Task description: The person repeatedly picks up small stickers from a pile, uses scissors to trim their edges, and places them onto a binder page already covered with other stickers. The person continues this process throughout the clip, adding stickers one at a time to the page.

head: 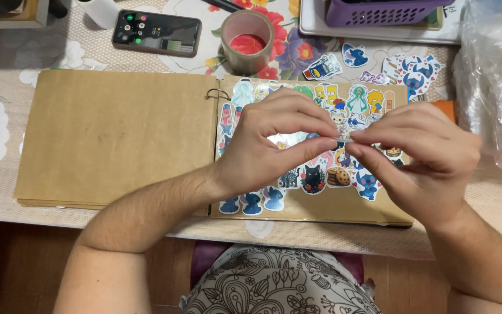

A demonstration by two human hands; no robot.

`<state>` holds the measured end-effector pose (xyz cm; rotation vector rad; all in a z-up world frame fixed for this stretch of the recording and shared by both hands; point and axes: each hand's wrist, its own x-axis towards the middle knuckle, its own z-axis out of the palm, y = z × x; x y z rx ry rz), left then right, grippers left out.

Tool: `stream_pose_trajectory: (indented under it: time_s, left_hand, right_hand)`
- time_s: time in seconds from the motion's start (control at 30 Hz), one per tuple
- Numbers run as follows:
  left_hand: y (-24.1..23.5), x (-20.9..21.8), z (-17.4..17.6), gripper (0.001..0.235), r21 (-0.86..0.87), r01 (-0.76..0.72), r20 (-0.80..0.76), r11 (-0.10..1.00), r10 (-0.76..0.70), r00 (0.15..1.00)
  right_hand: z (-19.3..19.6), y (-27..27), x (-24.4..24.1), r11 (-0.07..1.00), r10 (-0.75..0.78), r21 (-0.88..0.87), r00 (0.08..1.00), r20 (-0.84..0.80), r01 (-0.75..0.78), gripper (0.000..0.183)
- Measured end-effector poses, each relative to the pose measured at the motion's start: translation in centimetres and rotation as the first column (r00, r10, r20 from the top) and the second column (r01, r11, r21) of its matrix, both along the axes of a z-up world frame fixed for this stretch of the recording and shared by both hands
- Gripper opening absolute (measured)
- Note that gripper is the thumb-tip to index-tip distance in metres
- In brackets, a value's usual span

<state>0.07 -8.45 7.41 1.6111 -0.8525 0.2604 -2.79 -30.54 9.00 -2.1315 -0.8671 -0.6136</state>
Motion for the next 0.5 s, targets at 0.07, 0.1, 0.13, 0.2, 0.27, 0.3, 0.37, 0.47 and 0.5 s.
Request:
stream_pose_trajectory:
  time_s: [0.07,0.1,0.13,0.2,0.27,0.3,0.37,0.47,0.5]
  left_hand:
    - [-0.3,0.0,-0.6,0.004,-0.019,0.003,-0.024,1.0,-0.003,1.0]
    - [-0.4,0.1,-0.8,0.004,-0.037,0.005,-0.047,0.999,-0.006,0.999]
    - [-0.4,0.2,-1.3,0.004,-0.04,0.005,-0.048,0.999,-0.007,0.999]
    - [-0.3,0.5,-2.1,0.004,-0.055,-0.025,-0.131,0.998,0.018,0.991]
    - [-0.1,0.9,-2.8,0.008,-0.027,-0.031,-0.207,0.999,0.025,0.978]
    - [-0.1,1.1,-3.1,0.014,0.004,-0.035,-0.28,0.999,0.035,0.959]
    - [-0.2,1.1,-3.1,0.014,0.012,-0.031,-0.296,0.999,0.033,0.955]
    - [-0.5,1.5,-3.0,0.011,-0.002,-0.033,-0.311,0.999,0.031,0.95]
    - [-0.7,1.4,-3.1,0.009,-0.023,-0.035,-0.328,0.999,0.026,0.944]
  right_hand:
    - [-0.8,-1.8,-0.9,1.0,-0.029,0.003,0.996,-0.09,0.03,0.038]
    - [-1.2,-2.8,-1.4,0.998,-0.057,0.003,0.983,-0.177,0.058,0.067]
    - [-1.2,-3.6,-1.6,0.998,-0.057,0.001,0.982,-0.179,0.058,0.067]
    - [-1.3,-5.4,-2.2,0.933,-0.341,-0.19,0.919,-0.2,0.305,0.052]
    - [-5.1,-9.3,-1.9,0.761,-0.526,-0.493,0.846,-0.088,0.422,0.043]
    - [-6.9,-11.4,-1.9,0.492,-0.65,-0.716,0.756,0.077,0.495,0.038]
    - [-7.9,-11.6,-2.4,0.433,-0.735,-0.776,0.678,-0.01,0.458,0.037]
    - [-9.5,-13.1,-2.3,0.396,-0.818,-0.815,0.567,-0.103,0.423,0.042]
    - [-10.2,-13.8,-2.5,0.411,-0.825,-0.807,0.55,-0.131,0.424,0.048]
